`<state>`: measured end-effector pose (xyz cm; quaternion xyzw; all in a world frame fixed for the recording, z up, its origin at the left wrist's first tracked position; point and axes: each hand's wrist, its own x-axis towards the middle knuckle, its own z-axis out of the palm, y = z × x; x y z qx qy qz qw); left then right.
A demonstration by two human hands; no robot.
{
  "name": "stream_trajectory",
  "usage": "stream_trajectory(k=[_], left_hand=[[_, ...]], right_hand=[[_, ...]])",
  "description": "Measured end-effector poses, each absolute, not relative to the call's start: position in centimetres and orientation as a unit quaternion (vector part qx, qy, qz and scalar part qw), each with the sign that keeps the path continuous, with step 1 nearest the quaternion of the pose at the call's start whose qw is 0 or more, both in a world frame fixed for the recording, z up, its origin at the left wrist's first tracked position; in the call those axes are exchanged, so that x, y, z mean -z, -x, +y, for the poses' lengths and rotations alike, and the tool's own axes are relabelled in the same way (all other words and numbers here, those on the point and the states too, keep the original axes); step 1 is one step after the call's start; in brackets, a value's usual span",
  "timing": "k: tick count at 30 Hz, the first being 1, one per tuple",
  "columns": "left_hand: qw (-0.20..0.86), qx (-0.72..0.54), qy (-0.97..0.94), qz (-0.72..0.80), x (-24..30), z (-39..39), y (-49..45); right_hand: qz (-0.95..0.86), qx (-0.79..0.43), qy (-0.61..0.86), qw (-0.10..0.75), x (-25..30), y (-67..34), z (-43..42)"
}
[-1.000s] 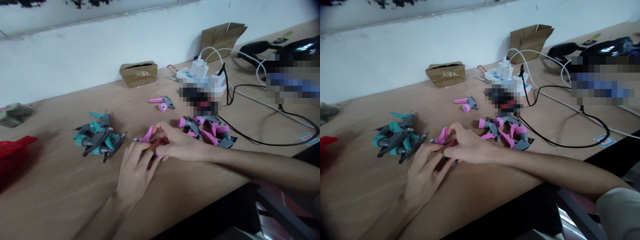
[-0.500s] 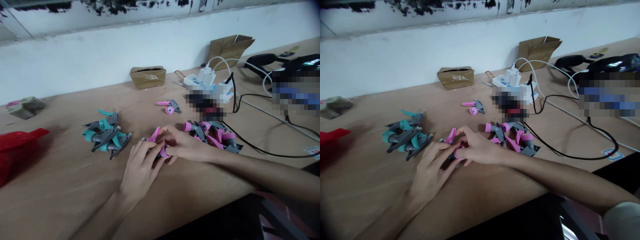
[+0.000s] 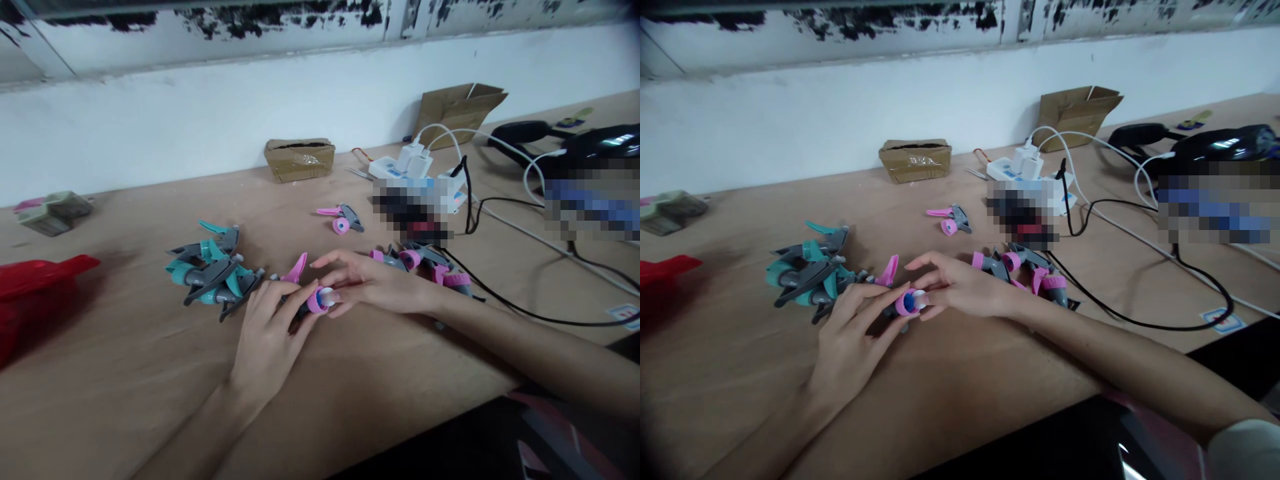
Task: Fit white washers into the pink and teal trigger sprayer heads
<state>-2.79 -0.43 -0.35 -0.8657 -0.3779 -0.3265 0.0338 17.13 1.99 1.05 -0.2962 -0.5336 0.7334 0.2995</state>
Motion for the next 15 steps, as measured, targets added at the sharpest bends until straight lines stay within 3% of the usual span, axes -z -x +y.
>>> stream_trajectory(k=[5, 15], left_hand=[[0.046, 0.319, 0.863, -0.388, 0.3, -0.3, 2.9], [0.086, 0.343, 0.837, -0.417, 0.4, 0.1, 3.2]], right_hand=[[-0.582, -0.616, 0.392, 0.358, -0.6, -16.9, 1.6], [-0.62, -0.492, 0.484, 0.373, -1.7, -18.1, 2.3]])
